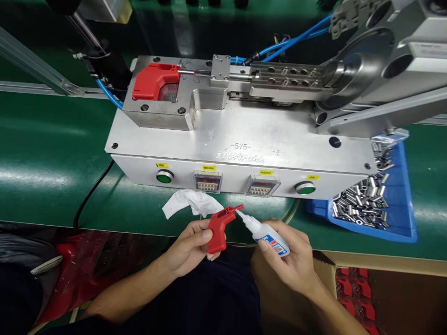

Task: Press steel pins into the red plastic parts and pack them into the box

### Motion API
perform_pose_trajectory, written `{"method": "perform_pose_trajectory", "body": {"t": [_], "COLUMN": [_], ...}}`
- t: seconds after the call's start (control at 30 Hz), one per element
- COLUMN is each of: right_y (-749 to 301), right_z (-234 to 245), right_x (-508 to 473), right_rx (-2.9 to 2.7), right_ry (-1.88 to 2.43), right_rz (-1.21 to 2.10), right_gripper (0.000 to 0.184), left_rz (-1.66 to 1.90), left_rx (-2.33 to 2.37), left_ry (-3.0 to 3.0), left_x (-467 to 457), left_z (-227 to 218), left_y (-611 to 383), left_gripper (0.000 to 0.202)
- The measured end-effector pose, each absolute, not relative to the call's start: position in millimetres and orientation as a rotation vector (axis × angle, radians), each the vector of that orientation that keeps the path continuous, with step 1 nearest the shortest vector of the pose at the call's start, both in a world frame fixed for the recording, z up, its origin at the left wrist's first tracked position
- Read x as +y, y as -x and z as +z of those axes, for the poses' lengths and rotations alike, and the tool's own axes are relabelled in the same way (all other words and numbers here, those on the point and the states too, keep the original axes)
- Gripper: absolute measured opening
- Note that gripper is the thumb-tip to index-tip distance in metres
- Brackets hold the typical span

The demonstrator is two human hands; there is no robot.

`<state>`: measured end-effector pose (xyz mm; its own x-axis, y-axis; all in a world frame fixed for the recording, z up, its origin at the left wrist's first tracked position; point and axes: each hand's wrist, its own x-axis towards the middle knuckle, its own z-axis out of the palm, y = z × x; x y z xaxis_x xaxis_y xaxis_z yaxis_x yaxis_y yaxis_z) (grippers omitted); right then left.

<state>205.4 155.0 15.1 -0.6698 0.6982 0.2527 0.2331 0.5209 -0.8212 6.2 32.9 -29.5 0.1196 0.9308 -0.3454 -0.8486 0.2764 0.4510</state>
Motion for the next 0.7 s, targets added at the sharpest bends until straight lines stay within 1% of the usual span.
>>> {"method": "perform_pose_trajectory", "body": {"t": [0.17, 0.4, 0.5, 0.6, 0.7], "right_y": [-206, -214, -214, -211, -209], "right_z": [14, 11, 5, -9, -25], "right_x": [153, 155, 160, 159, 157], "right_rx": [-2.185, -2.148, -2.135, -2.189, -2.284], "right_ry": [0.853, 0.906, 0.91, 0.882, 0.863], "right_rz": [1.061, 1.115, 1.228, 1.304, 1.231], "right_gripper": [0.003, 0.013, 0.016, 0.026, 0.026], "left_rz": [1.303, 1.388, 1.403, 1.362, 1.267], "left_rx": [0.681, 1.091, 1.261, 1.383, 1.523], "left_ry": [-0.183, -0.489, -0.644, -0.775, -0.876], "left_x": [32, 24, 19, 10, -3], "left_z": [-28, -33, -35, -36, -43], "left_y": [-7, -5, -1, 6, 22], "left_gripper": [0.033, 0.032, 0.029, 0.028, 0.032]}}
